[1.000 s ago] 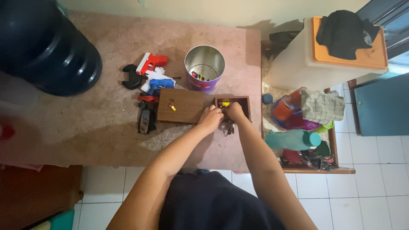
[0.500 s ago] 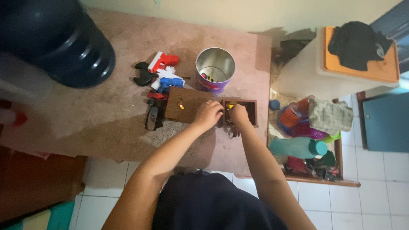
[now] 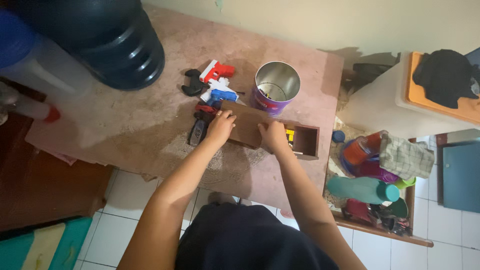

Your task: The person picks up several toy pieces, a toy car, and a toy gun from a table and places them into a wooden box and a purple tin container, then closes the wooden box.

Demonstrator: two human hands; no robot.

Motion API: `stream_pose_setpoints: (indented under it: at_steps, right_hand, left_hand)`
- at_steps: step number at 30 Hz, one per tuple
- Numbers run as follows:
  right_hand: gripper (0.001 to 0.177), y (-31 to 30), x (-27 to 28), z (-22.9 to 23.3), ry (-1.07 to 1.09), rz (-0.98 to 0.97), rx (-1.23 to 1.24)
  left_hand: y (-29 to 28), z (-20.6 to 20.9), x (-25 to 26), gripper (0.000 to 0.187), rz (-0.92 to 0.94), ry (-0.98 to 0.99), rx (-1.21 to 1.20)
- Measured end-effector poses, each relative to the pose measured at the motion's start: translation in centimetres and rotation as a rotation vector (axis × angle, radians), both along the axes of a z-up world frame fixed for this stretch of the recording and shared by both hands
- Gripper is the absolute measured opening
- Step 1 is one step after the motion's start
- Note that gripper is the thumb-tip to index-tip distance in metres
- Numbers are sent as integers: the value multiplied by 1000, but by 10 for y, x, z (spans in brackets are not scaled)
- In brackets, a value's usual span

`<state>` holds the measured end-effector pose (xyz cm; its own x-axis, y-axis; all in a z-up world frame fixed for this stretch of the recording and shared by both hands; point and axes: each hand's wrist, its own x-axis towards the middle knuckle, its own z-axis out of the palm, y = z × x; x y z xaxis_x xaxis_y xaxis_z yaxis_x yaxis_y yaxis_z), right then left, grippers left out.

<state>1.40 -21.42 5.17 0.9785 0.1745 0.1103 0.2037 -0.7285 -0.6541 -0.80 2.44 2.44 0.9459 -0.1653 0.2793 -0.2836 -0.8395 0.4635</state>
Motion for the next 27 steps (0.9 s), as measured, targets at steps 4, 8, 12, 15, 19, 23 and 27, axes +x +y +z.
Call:
stream_pose_setpoints:
  at_steps: [4,8,12,15,19,23,27]
  right_hand:
    - [25,2,-11,1,24,29,27]
    - [25,3,-11,-8,23,38,-39]
    - [26,5,-13,-15,47,16,-44]
    - [26,5,-16,-13,49,23,-42]
    - [25,10,-18,-9,96,9,14]
    - [24,19,-15,-9,49,27,48]
    - [26,44,-10,-5,84,68,-11]
  left_hand:
    - [-3,-6,2,26,215,332,-317]
    - [0,-10,8,15,14,-10,6]
    - [0,-15,14,10,18,11,-70]
    - [5,-15,20,9,-15,-49,-126]
    - [6,-15,20,9,-7,-39,-173]
    - [8,-13,24,15,102,18,-373]
    - [19,-9,26,18,241,-57,-566]
